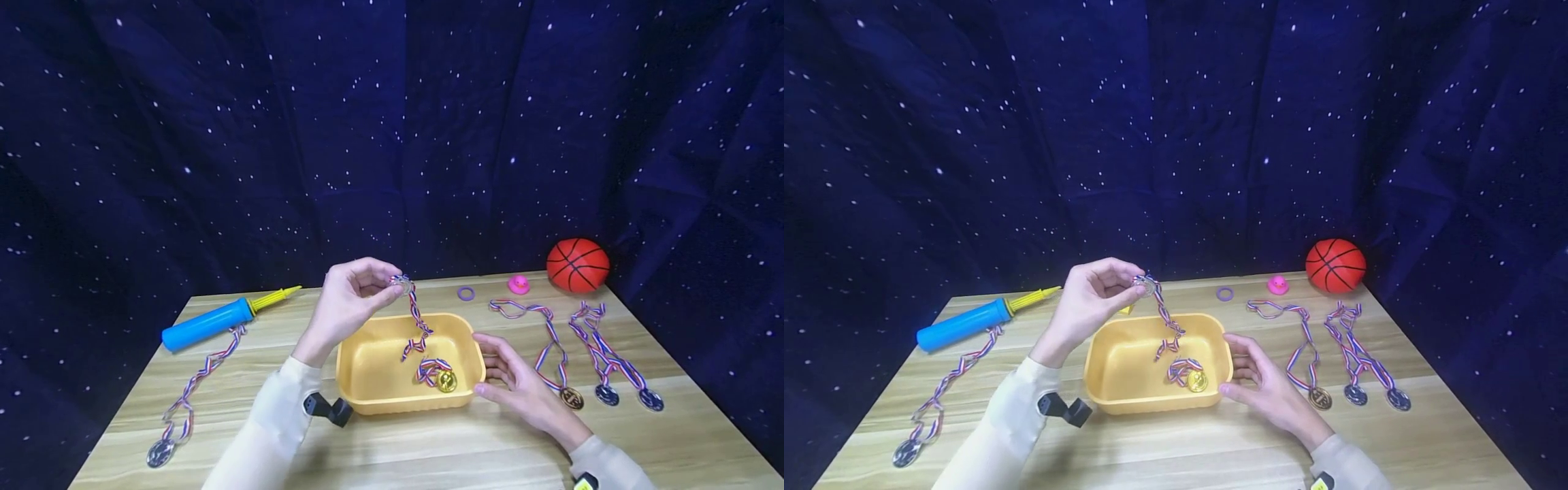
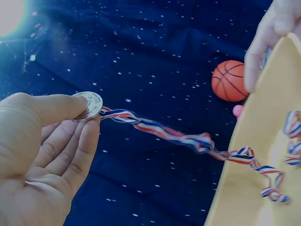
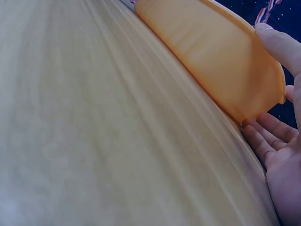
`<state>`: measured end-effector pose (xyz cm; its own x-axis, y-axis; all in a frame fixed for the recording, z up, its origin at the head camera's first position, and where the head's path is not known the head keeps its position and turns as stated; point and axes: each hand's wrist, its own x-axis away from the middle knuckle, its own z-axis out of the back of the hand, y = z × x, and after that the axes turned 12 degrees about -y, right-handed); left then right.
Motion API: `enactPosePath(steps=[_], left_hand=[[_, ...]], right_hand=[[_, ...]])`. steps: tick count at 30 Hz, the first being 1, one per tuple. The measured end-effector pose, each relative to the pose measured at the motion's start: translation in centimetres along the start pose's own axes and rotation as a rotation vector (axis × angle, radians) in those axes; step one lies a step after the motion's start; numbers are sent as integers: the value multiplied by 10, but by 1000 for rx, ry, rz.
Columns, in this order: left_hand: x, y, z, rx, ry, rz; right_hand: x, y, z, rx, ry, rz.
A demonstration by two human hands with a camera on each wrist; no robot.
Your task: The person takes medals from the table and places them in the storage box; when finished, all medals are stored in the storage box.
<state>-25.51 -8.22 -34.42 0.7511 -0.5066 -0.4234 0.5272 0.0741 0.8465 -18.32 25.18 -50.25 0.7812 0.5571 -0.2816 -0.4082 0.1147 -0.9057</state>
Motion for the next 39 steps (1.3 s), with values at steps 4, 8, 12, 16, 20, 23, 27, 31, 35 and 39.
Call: enactPosePath(steps=[4, 8, 12, 16, 20, 23, 27, 31, 35, 39], left_hand=[[9, -13, -8, 27, -29, 62], [18, -25, -15, 53, -72, 143], [28, -35, -21, 19, -103, 221], [37, -45, -26, -38, -137, 260], [42, -52, -33, -116, -187, 265], [44, -55, -37, -195, -221, 265], [47, -57, -42, -251, -279, 293], [48, -58, -47, -273, -339, 309], [49, -59, -51, -306, -391, 327], [50, -60, -55, -337, -424, 325]], right_hand=[[0, 0, 0, 2, -1, -6], [0, 0, -1, 0, -1, -4], [1, 0, -1, 3, -1, -2], [1, 1, -1, 6, 0, -4], [1, 1, -1, 7, 7, -11], [1, 2, -1, 10, 11, -13], [0, 3, 0, 12, 6, -7], [-1, 3, 0, 10, 0, -5], [-1, 2, -1, 10, 0, -2], [0, 2, 0, 8, -3, 7]])
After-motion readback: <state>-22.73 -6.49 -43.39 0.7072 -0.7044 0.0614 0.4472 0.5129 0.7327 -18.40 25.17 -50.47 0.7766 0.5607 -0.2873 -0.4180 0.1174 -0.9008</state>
